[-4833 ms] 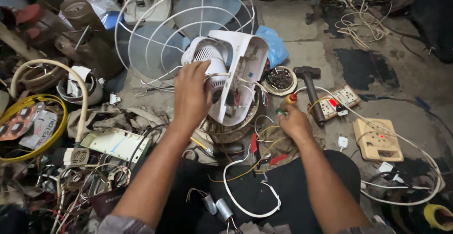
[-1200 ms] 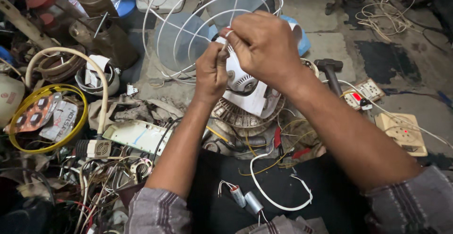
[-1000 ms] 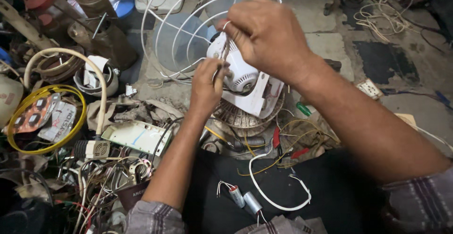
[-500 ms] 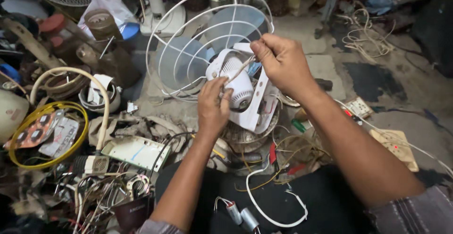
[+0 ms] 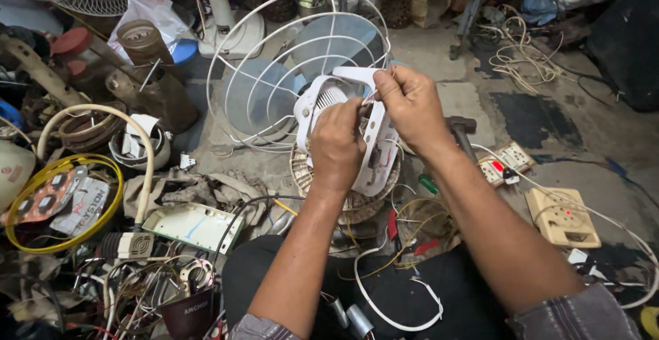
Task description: The person is repairing a white electric fan motor while sitting on the floor. They use pliers to strip and cut wires, connect them to the motor terminals, and secure the connections. The person also handles the fan cage and motor housing during the process.
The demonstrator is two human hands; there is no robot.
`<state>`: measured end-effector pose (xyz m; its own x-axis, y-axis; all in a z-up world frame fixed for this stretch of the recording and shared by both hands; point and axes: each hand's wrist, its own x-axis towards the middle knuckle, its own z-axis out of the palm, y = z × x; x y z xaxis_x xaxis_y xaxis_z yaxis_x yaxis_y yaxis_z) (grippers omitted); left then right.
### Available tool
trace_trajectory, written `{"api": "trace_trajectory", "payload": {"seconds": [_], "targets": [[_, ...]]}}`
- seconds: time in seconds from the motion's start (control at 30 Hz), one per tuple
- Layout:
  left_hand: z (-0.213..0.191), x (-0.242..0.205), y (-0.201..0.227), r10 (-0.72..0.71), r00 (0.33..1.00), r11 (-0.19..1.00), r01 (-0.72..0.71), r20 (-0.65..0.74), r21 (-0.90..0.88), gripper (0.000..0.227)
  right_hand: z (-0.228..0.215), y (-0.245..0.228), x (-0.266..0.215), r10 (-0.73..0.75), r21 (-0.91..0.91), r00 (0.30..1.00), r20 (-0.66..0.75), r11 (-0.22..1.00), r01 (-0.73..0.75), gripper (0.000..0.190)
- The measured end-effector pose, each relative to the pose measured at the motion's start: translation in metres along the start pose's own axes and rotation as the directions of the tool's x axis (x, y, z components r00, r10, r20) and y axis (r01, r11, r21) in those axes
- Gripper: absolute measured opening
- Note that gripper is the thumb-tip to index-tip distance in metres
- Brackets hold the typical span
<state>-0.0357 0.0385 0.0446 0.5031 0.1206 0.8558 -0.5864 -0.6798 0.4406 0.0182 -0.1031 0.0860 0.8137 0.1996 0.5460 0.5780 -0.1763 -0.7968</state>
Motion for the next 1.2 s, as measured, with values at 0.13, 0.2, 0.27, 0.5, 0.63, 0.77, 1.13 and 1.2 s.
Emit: {"api": "trace_trajectory", "payload": {"seconds": [0.13,0.2,0.27,0.5,0.63,0.77,1.13,1.2], "targets": [[0.005,-0.015,-0.006,-0.078,0.996,0.993,0.081,0.038,-0.082,0.035,0.0,0.006,-0.007,-0.028,-0.048,1.0,0.012,0.998,0.028,0.031],[0.003,-0.018,-0.014,-0.034,0.999,0.991,0.032,-0.012,-0.128,0.027,-0.005,0.003,-0.012,-0.019,-0.043,1.0,-0.009,0.999,0.019,0.032],[-0.002,-0.024,-0.026,-0.224,0.974,0.961,0.223,0.014,-0.162,0.023,-0.01,0.002,-0.016,0.07,0.053,0.997,-0.045,0.996,-0.068,0.034],[-0.057,-0.038,-0.11,-0.807,0.585,0.416,0.465,-0.081,-0.781,0.023,-0.079,0.069,-0.07,0.437,0.269,0.887,-0.148,0.881,-0.389,0.033],[-0.06,-0.061,-0.136,-0.887,0.462,0.231,0.42,-0.012,-0.878,0.021,-0.091,0.126,-0.141,0.668,0.335,0.735,-0.113,0.722,-0.605,0.034],[-0.064,-0.075,-0.145,-0.892,0.451,0.202,0.415,0.008,-0.887,0.031,-0.094,0.167,-0.195,0.756,0.311,0.634,-0.164,0.649,-0.694,0.032],[-0.042,-0.148,-0.109,-0.79,0.607,0.526,0.745,0.09,-0.41,0.056,-0.084,0.213,-0.216,0.808,0.205,0.567,-0.164,0.59,-0.781,0.037],[-0.027,-0.158,-0.093,-0.741,0.666,0.595,0.713,0.093,-0.37,0.038,-0.082,0.211,-0.218,0.783,0.162,0.598,-0.173,0.621,-0.767,0.037]]}}
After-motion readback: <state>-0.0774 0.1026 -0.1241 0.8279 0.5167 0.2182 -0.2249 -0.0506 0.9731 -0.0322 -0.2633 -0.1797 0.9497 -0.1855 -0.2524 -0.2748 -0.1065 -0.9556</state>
